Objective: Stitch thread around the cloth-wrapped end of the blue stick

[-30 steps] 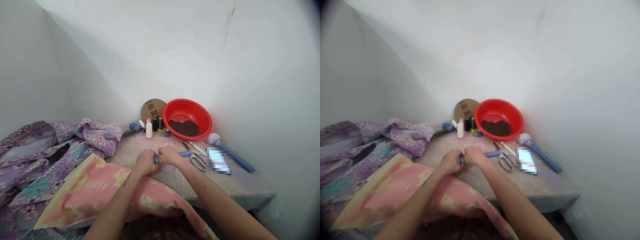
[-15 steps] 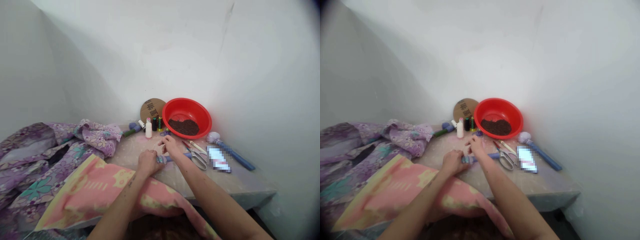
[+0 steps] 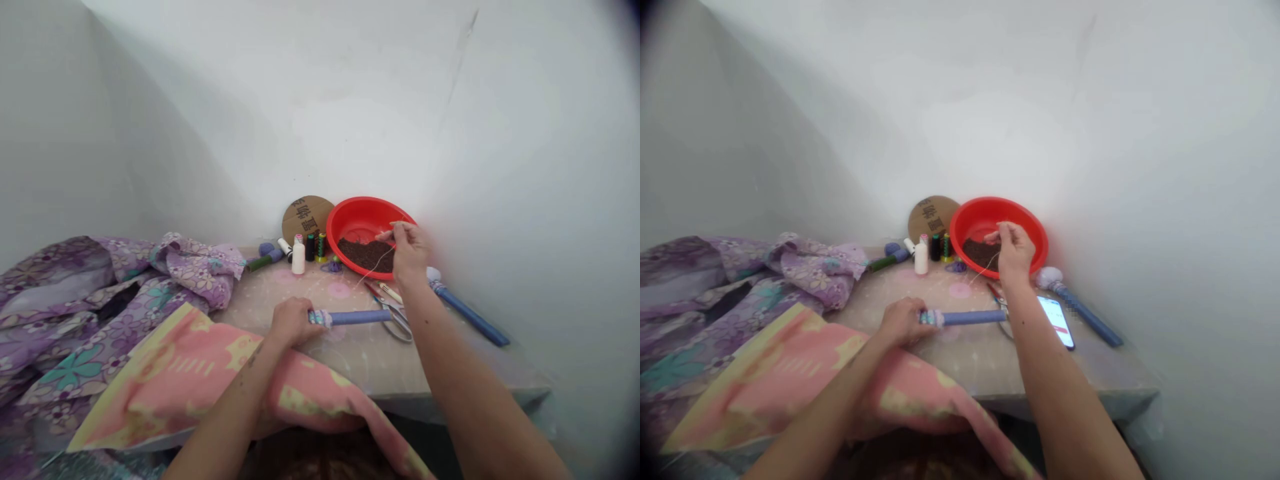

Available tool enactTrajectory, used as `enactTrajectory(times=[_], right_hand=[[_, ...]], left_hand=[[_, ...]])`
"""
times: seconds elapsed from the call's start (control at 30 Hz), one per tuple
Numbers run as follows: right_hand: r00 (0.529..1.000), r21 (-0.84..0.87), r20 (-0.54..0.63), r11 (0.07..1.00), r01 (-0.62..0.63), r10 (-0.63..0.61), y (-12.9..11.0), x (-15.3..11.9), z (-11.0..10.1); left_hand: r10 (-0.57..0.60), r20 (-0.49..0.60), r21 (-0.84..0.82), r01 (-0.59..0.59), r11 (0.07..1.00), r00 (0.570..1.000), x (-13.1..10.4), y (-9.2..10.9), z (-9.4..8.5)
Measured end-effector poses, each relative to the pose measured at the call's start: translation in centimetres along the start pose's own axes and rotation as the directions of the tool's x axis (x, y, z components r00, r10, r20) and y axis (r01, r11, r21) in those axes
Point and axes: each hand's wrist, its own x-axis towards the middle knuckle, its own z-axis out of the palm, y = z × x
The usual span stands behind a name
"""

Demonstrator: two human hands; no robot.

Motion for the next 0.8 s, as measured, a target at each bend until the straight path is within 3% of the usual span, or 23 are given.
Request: enactTrajectory(times=[0.07, 0.1, 0.17, 0.23, 0.27, 0.33, 0.43, 0.5, 0.67, 0.73, 0.8], right_hand=[[0.980, -0.082, 0.184, 0.994, -0.067, 0.081, 0.4, -1.0, -0.5], [0.940, -0.140, 0.309, 0.985, -0.102, 0.142, 0.8, -1.8, -0.6], [0.798, -0.280, 0.541, 0.952, -0.127, 0.266, 1.9, -3.9, -0.6], [0.660, -0.358, 0.693, 0.933, -0.036, 0.291, 3.2, -5.9, -0.4], [0.593, -0.371, 0.756, 0.928, 0.036, 0.279, 3.9, -6.8, -0.2], [0.512, -0.402, 0.812, 0.904, 0.146, 0.278, 4.9, -8.3, 0.0], [0.430, -0.485, 0.830, 0.841, 0.241, 0.356, 5.4, -9.5, 0.3], [0.416, -0.525, 0.824, 0.796, 0.302, 0.386, 5.3, -10.0, 0.6], [0.437, -0.531, 0.826, 0.753, 0.389, 0.356, 5.0, -10.5, 1.0], [0.490, -0.528, 0.810, 0.765, 0.368, 0.323, 5.0, -10.1, 1.1], [0.608, -0.516, 0.754, 0.796, 0.317, 0.247, 4.9, -9.2, 1.1]], left_hand=[[-0.001, -0.010, -0.002, 0.001, 1.000, 1.000, 0.1, -0.1, 0.1], [-0.003, -0.012, -0.001, 0.003, 1.000, 1.000, 0.1, -0.1, 0.1], [-0.006, -0.006, 0.004, 0.006, 1.000, 1.000, 0.1, -0.1, 0.1], [-0.012, 0.005, 0.006, 0.012, 1.000, 1.000, 0.2, -0.1, 0.1], [-0.012, 0.010, 0.007, 0.012, 1.000, 1.000, 0.3, -0.1, 0.1], [-0.007, 0.016, 0.007, 0.007, 1.000, 1.000, 0.3, -0.2, 0.2], [-0.006, 0.016, 0.005, 0.006, 1.000, 1.000, 0.4, -0.4, 0.4], [-0.005, 0.011, 0.002, 0.005, 1.000, 1.000, 0.4, -0.5, 0.4], [0.004, 0.013, -0.003, -0.004, 1.000, 1.000, 0.3, -0.5, 0.3], [-0.004, 0.014, -0.005, 0.004, 1.000, 1.000, 0.3, -0.4, 0.3], [-0.010, 0.014, -0.008, 0.010, 1.000, 1.000, 0.3, -0.4, 0.3]])
